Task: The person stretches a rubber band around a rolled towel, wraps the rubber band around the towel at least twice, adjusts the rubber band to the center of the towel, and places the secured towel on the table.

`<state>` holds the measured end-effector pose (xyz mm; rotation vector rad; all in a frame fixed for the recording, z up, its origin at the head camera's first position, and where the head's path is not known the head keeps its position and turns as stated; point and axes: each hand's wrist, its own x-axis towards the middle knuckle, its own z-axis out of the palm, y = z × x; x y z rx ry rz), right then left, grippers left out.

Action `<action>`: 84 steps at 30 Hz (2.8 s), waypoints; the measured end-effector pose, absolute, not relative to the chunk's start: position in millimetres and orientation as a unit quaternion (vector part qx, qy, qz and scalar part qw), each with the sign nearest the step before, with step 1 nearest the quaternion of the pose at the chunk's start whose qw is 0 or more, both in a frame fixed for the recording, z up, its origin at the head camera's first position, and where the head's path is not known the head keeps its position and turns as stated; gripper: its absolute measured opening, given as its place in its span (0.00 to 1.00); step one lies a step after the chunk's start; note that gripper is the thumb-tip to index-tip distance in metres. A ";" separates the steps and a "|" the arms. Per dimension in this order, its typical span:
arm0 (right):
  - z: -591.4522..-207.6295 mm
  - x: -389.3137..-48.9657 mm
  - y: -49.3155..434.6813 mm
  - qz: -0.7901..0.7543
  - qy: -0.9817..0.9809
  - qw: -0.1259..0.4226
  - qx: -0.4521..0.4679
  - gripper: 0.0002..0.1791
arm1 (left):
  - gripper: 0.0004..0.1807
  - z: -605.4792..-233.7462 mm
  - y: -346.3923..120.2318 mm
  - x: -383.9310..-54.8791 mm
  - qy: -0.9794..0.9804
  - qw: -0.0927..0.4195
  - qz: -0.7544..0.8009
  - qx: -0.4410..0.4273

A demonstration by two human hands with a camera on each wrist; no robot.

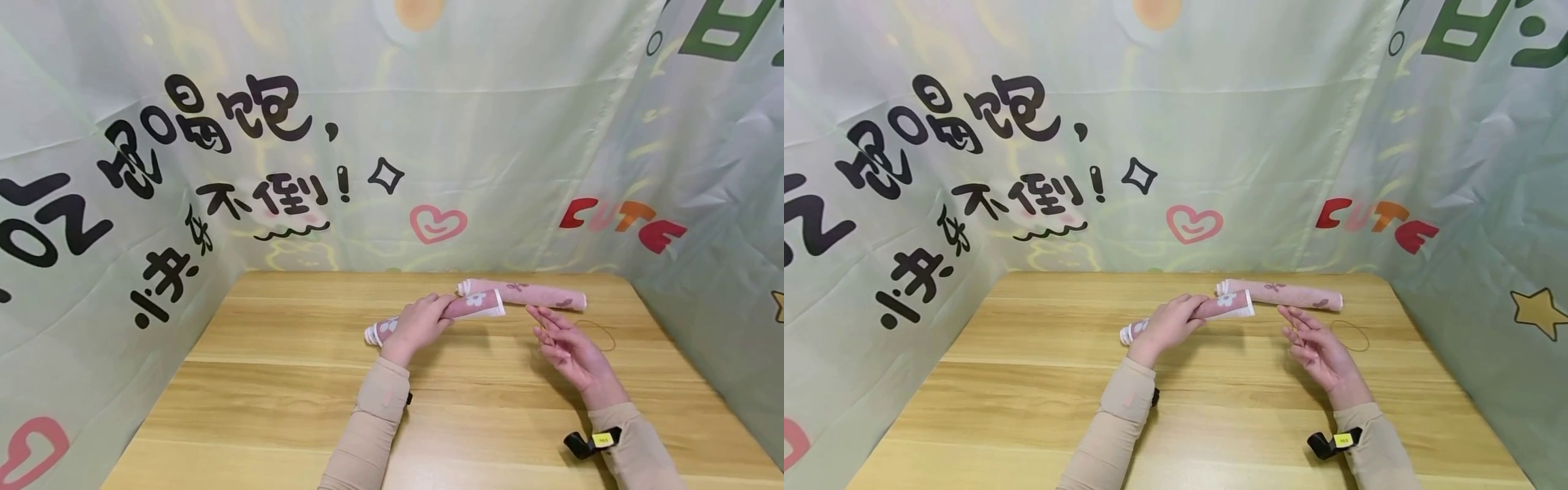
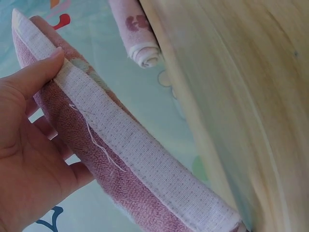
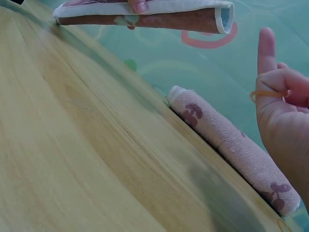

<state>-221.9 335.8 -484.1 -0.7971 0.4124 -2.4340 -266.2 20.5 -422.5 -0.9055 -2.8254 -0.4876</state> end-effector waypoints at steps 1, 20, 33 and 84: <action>-483.2 -222.2 334.5 -0.900 0.156 0.271 -0.305 0.36 | 0.23 -422.2 20.0 -266.2 -0.938 0.067 -0.160 -0.301; -472.3 -220.4 323.2 -0.942 0.179 0.206 -0.196 0.24 | 0.23 -431.4 25.3 -265.1 -0.928 0.122 -0.156 -0.315; -461.2 -230.2 308.1 -0.957 0.198 0.166 -0.136 0.24 | 0.24 -433.9 27.7 -265.7 -0.914 0.180 -0.169 -0.323; -417.5 -227.6 246.3 -0.634 0.758 -0.018 -0.152 0.32 | 0.26 -431.3 31.8 -260.4 -0.901 0.183 -0.176 -0.352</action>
